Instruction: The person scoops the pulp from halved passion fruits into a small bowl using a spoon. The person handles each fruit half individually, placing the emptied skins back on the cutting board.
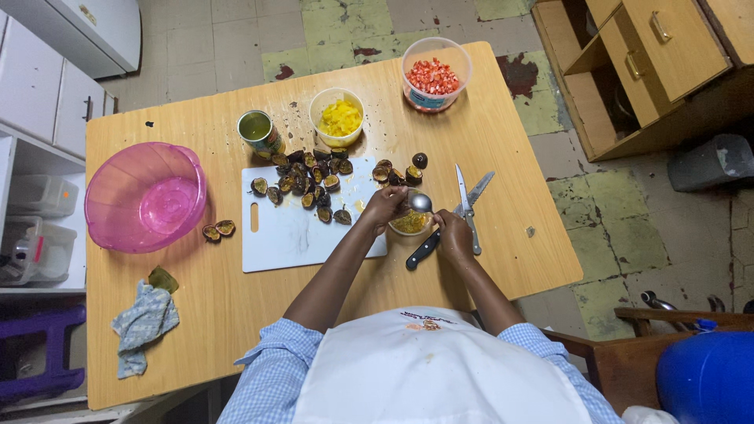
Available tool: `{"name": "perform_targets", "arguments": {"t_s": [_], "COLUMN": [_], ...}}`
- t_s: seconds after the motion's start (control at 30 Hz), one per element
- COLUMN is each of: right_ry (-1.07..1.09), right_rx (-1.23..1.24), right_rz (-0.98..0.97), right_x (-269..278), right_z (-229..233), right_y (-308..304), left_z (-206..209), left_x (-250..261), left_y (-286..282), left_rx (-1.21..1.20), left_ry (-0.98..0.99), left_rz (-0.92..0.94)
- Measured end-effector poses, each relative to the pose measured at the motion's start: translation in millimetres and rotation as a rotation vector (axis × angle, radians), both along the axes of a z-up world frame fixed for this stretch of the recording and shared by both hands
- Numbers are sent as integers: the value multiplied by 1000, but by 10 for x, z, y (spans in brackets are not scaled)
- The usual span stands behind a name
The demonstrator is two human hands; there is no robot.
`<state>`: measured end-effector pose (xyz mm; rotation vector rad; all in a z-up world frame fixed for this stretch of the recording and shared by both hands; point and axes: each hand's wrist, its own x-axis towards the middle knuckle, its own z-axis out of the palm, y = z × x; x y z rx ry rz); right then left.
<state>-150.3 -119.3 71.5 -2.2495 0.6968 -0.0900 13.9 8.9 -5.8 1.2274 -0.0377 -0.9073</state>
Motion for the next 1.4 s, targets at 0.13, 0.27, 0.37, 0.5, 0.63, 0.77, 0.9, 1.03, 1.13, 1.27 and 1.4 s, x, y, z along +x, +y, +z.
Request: {"name": "perform_targets", "arguments": {"t_s": [0.13,0.27,0.37,0.5,0.63,0.77,0.9,1.03,1.13,1.27,1.4], "right_ry": [50,88,97,101,107,89,98,63,58,31,-47], "right_rx": [-63,0,5,44,78,96,110,-140,-274,-431,-530], "right_rz": [-27,-62,-39,-33,-56,-95,-161,-108,33,202,273], "right_x": [-112,-154,-189,-234,-243,-280,-203,162,578,797,876], "right_z": [35,-18,-72,-149,-113,-107,-35,114,-319,-512,-774], "right_y": [-108,-78,-73,-103,-96,-88,-74,-34,-205,-211,-287], "left_z": [158,76,358,685,579,-197,-531,-258,-448,-491,-561], "left_x": [25,89,109,227,487,707,539,261,195,30,-46], "left_y": [1,16,-99,-115,79,688,1081,1195,1170,1078,1055], "left_rx": [-10,282,443,474,609,809,1165,1178,1075,1041,1062], "left_ry": [-95,-501,-716,-763,-806,-998,-1220,-1381,-1415,-1434,-1258], "left_rz": [-38,-225,-263,-201,-256,-323,-617,-563,-495,-439,-474]}}
